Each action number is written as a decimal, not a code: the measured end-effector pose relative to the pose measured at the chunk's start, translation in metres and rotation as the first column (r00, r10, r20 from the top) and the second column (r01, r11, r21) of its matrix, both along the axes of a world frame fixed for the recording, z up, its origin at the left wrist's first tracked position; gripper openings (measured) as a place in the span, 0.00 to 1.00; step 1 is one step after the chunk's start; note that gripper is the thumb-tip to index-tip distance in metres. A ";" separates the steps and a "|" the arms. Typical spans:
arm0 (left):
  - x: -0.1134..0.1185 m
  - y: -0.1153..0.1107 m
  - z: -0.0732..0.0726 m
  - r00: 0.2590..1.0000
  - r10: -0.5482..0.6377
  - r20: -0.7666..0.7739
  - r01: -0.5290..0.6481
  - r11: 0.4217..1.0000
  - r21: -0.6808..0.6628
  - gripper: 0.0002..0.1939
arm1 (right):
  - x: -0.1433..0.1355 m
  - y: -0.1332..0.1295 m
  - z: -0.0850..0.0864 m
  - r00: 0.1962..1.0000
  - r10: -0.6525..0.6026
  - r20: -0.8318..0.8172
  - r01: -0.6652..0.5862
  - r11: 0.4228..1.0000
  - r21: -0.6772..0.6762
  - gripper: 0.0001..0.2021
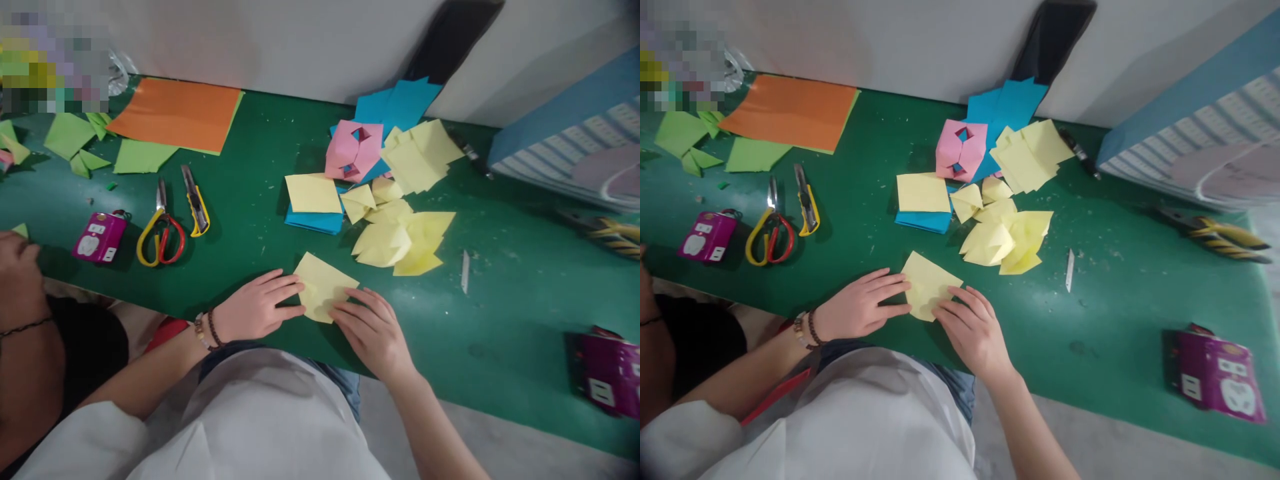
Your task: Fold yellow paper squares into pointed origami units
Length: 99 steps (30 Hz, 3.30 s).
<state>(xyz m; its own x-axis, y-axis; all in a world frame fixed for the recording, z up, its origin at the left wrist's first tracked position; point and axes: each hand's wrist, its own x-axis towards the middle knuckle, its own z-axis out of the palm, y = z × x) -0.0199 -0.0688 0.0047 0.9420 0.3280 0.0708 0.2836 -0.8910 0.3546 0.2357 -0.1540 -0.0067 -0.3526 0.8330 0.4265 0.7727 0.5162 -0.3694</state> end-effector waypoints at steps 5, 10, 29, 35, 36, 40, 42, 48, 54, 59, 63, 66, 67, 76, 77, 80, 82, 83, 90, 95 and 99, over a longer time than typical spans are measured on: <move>-0.001 0.000 -0.001 1.000 -0.013 -0.002 0.013 1.000 0.008 0.18 | -0.004 0.009 0.000 0.999 -0.045 -0.031 0.044 0.999 -0.028 0.08; 0.002 -0.003 -0.004 0.997 -0.076 0.025 0.076 0.997 0.014 0.19 | -0.009 0.017 0.001 0.995 -0.103 -0.010 0.103 0.993 -0.058 0.04; 0.005 0.000 -0.005 0.994 -0.105 0.017 0.104 0.994 0.019 0.24 | -0.011 0.024 0.004 0.996 0.021 0.091 -0.014 0.997 -0.076 0.09; 0.006 0.001 -0.003 0.995 -0.101 -0.004 0.101 0.995 -0.002 0.24 | -0.011 0.024 0.003 0.996 0.018 0.090 -0.010 0.996 -0.089 0.10; 0.006 0.001 -0.003 0.995 -0.100 -0.001 0.100 0.995 -0.006 0.24 | -0.011 0.024 0.003 0.996 0.016 0.092 -0.007 0.996 -0.092 0.10; 0.006 0.001 -0.004 0.996 -0.093 0.000 0.093 0.995 -0.020 0.24 | -0.012 0.024 0.003 0.995 0.010 0.097 0.000 0.994 -0.109 0.10; 0.006 0.001 -0.004 0.996 -0.091 -0.007 0.091 0.996 -0.023 0.24 | -0.012 0.024 0.003 0.995 0.003 0.098 0.009 0.993 -0.114 0.10; 0.006 0.002 -0.002 0.996 -0.092 -0.021 0.091 0.995 -0.030 0.23 | -0.014 0.025 0.002 0.995 -0.014 0.096 0.022 0.996 -0.086 0.09; 0.007 0.004 0.001 0.994 -0.103 -0.037 0.102 0.995 -0.022 0.22 | -0.015 0.023 0.002 0.995 -0.027 0.092 0.035 0.996 -0.081 0.09; 0.008 0.005 0.003 0.996 -0.090 -0.029 0.088 0.995 -0.052 0.21 | -0.014 0.024 0.000 0.997 -0.037 0.068 0.045 0.992 -0.118 0.10; 0.009 0.005 0.003 0.997 -0.075 -0.034 0.073 0.996 -0.056 0.21 | -0.013 0.016 0.008 0.992 -0.121 -0.033 0.117 0.987 -0.108 0.10; 0.009 0.005 0.004 0.996 -0.078 -0.036 0.076 0.996 -0.053 0.21 | -0.019 -0.003 0.019 0.955 -0.253 -0.155 0.218 0.952 -0.213 0.12; 0.009 0.005 0.004 0.996 -0.077 -0.037 0.075 0.996 -0.054 0.21 | -0.024 -0.011 0.022 0.937 -0.290 -0.194 0.226 0.929 -0.294 0.11; 0.009 0.006 0.005 0.997 -0.076 -0.029 0.073 0.995 -0.069 0.19 | -0.059 -0.045 0.020 0.853 -0.408 -0.325 0.102 0.741 -0.664 0.08; 0.009 0.006 0.005 0.997 -0.073 -0.026 0.071 0.995 -0.070 0.19 | -0.059 -0.045 0.019 0.846 -0.421 -0.327 0.106 0.734 -0.670 0.08; 0.009 0.005 0.005 0.998 -0.062 -0.017 0.061 0.996 -0.069 0.20 | -0.059 -0.044 0.018 0.828 -0.456 -0.324 0.132 0.722 -0.680 0.08; 0.009 0.005 0.005 0.998 -0.062 -0.019 0.061 0.996 -0.069 0.21 | -0.060 -0.044 0.019 0.828 -0.470 -0.305 0.158 0.718 -0.678 0.09; 0.009 0.005 0.005 0.998 -0.064 -0.021 0.062 0.996 -0.070 0.21 | -0.060 -0.044 0.019 0.829 -0.477 -0.292 0.175 0.717 -0.675 0.09; 0.009 0.006 0.004 0.997 -0.065 -0.027 0.063 0.995 -0.077 0.20 | -0.045 -0.044 0.020 0.783 -0.588 -0.204 0.346 0.683 -0.644 0.07; 0.009 0.007 0.003 0.997 -0.070 -0.022 0.068 0.994 -0.088 0.20 | -0.027 -0.039 0.021 0.756 -0.640 -0.139 0.480 0.686 -0.547 0.06; 0.008 0.007 0.001 0.997 -0.072 -0.010 0.071 0.993 -0.092 0.21 | -0.027 -0.023 0.014 0.840 -0.540 -0.047 0.506 0.812 -0.289 0.03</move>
